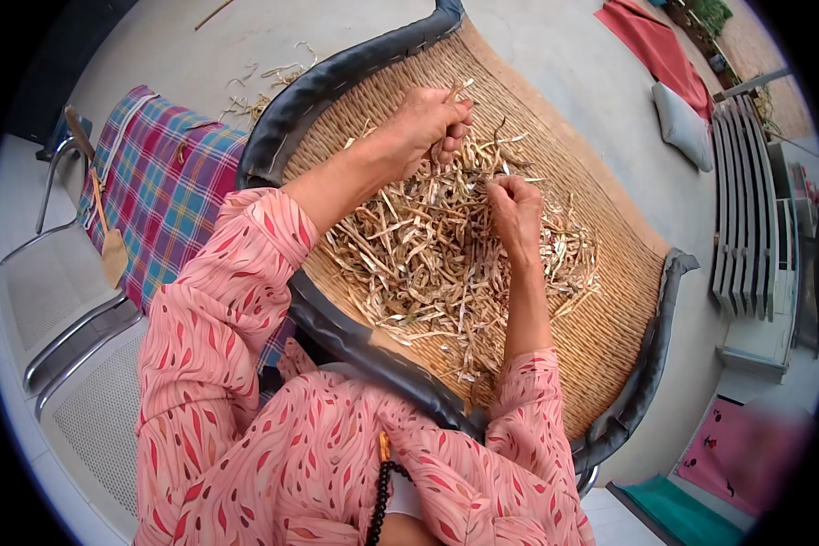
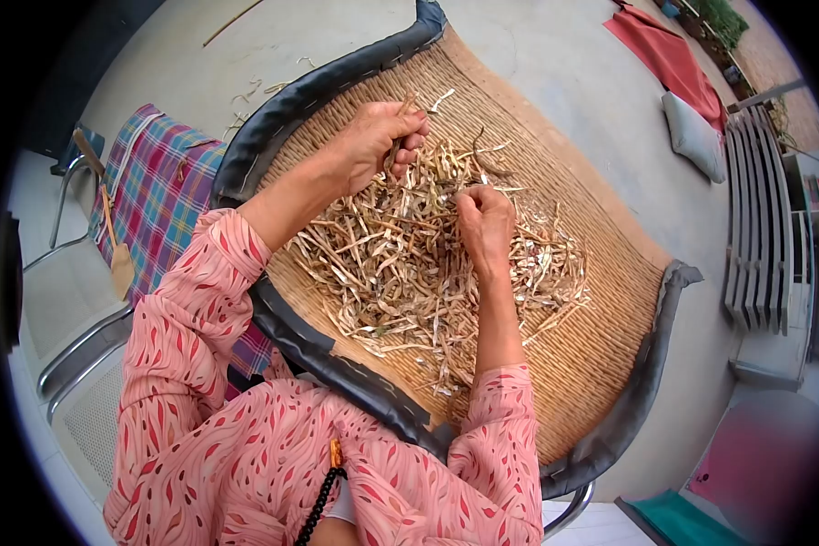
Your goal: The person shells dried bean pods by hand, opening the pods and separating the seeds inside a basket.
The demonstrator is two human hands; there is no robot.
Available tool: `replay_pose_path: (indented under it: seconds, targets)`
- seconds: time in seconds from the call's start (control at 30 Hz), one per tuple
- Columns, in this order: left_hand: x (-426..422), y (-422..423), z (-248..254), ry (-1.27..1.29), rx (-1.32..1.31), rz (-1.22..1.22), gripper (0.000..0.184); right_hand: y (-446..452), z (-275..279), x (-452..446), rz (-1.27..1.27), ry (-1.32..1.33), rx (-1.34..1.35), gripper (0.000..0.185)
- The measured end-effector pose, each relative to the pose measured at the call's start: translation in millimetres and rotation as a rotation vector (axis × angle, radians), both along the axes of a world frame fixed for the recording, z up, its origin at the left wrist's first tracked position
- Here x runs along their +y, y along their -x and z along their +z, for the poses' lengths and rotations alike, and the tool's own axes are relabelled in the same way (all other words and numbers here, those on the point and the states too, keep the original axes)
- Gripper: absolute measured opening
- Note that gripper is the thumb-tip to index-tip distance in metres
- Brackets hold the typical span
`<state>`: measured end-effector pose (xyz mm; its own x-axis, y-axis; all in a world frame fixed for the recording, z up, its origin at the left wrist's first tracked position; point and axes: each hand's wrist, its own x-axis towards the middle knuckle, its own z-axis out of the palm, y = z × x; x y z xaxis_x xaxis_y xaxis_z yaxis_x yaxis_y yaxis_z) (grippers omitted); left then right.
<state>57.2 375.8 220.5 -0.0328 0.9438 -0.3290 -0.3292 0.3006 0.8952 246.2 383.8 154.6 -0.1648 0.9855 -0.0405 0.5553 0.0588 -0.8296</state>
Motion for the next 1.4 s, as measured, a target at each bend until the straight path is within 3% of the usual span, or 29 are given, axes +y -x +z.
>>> replay_pose_path:
  seconds: [0.03,0.1,0.3,0.4,0.5,0.53,0.63,0.73,0.83,0.97,1.07,1.2,1.4]
  targets:
    - [0.4,-0.7,-1.1,0.014,0.032,-0.015,0.014,-3.9,4.3,1.4,-0.033,0.107,0.224,0.012]
    - [0.3,-2.1,-7.7,-0.015,0.048,-0.086,0.014,-12.1,21.9,1.4,0.01,0.182,0.4,0.011]
    - [-11.3,-22.7,0.8,-0.149,0.179,-0.355,0.013,-1.4,58.6,-3.2,0.05,0.098,0.589,0.013]
    - [-10.3,-23.2,-4.4,-0.211,0.146,-0.278,0.01,5.0,63.7,0.8,0.092,0.069,0.739,0.016]
    - [-3.6,-16.2,-2.3,-0.13,0.092,-0.081,0.01,-9.0,42.2,30.1,-0.04,-0.063,0.633,0.016]
    - [-3.2,-10.3,1.0,-0.065,0.04,-0.046,0.01,-13.5,21.9,45.1,-0.141,-0.174,0.376,0.011]
    - [-3.1,-5.9,8.6,0.045,-0.078,0.045,0.008,-21.0,-19.5,60.8,-0.044,-0.541,-0.475,0.008]
    - [-2.3,-5.3,0.4,0.07,-0.111,0.051,0.009,-19.2,-35.9,63.5,0.065,-0.536,-0.71,0.014]
    - [-3.4,-5.7,1.5,0.046,-0.169,0.046,0.012,-19.5,-51.4,74.5,0.087,-0.414,-0.782,0.016]
    - [-0.2,-5.2,0.7,0.048,-0.15,0.065,0.013,-26.2,-56.7,72.8,0.078,-0.602,-0.812,0.017]
    - [-2.6,-8.0,-0.7,0.076,-0.145,0.086,0.013,-21.6,-35.1,61.1,-0.002,-0.456,-0.58,0.014]
    - [-3.9,-13.8,-8.8,0.039,-0.021,0.006,0.011,0.0,13.6,26.3,0.045,-0.323,0.035,0.01]
    - [-8.2,-17.0,-8.8,-0.03,0.007,-0.064,0.01,16.0,36.9,-9.4,0.188,-0.231,0.302,0.008]
